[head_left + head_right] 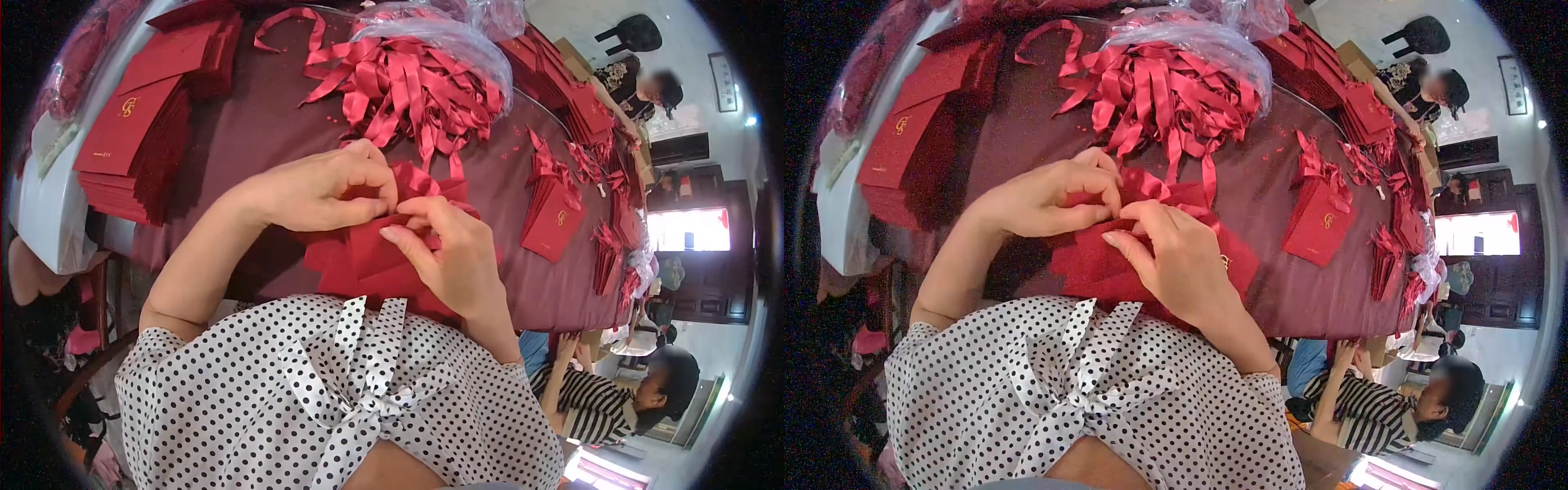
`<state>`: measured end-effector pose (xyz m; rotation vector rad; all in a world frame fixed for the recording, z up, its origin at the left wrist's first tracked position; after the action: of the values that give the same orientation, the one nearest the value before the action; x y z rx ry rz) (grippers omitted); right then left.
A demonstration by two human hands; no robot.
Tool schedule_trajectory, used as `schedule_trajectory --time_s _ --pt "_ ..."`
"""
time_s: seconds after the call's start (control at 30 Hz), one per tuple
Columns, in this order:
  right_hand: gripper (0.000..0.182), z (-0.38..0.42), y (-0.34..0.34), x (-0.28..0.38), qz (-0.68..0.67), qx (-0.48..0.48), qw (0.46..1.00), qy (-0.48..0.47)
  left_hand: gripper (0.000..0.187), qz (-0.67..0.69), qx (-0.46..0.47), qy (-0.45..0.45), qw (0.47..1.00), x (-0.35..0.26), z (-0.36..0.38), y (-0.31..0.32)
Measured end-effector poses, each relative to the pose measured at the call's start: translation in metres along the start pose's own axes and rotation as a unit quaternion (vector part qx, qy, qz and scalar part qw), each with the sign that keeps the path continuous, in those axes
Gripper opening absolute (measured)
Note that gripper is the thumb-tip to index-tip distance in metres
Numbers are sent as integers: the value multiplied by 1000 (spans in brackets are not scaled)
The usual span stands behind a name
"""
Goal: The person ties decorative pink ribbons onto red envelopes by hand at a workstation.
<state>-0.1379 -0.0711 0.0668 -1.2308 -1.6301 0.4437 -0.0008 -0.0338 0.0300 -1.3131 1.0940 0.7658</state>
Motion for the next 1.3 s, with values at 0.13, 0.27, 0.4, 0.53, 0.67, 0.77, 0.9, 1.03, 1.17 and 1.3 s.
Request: schedule_trajectory --time_s 0.13,0.27,0.4,0.53,0.67,0.77,0.9,1.03,1.17,1.3 --pt "23 0 6 8 10 51 999 7 9 -40 91 32 995 -4 1 0" --pt "23 -1 5 10 50 62 996 -35 12 -100 86 62 989 -9 2 11" --pt "21 -5 -9 19 68 68 995 2 11 -197 -24 152 968 -36 11 4" --pt "18 1 -16 23 55 57 995 -68 12 -284 -172 97 938 -27 19 -41" --pt "19 4 -20 31 24 66 993 -89 12 -111 -46 89 989 -3 5 -29" --pt "21 6 -20 35 12 74 990 -119 14 83 154 1 985 16 -8 16" --pt "32 13 -36 42 57 34 986 -152 16 162 60 -48 984 8 4 -21" --pt "52 21 -42 51 157 5 967 -199 17 78 8 -64 995 11 13 -42" --pt "64 19 -31 43 151 37 982 -111 19 154 30 -168 973 17 21 -43" --pt "47 18 -33 41 87 29 990 -108 21 339 6 -91 936 3 36 -38"
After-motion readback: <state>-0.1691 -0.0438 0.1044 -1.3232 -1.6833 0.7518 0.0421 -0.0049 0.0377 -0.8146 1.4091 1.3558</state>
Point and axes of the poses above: each hand's wrist, its own z-axis away from the middle knuckle, its own y-axis out of the palm, x = y × z, the point moved 6 cm from there along -z, towards the middle knuckle, and after that the axes turned 14 degrees about -y, right-handed, at the moved point
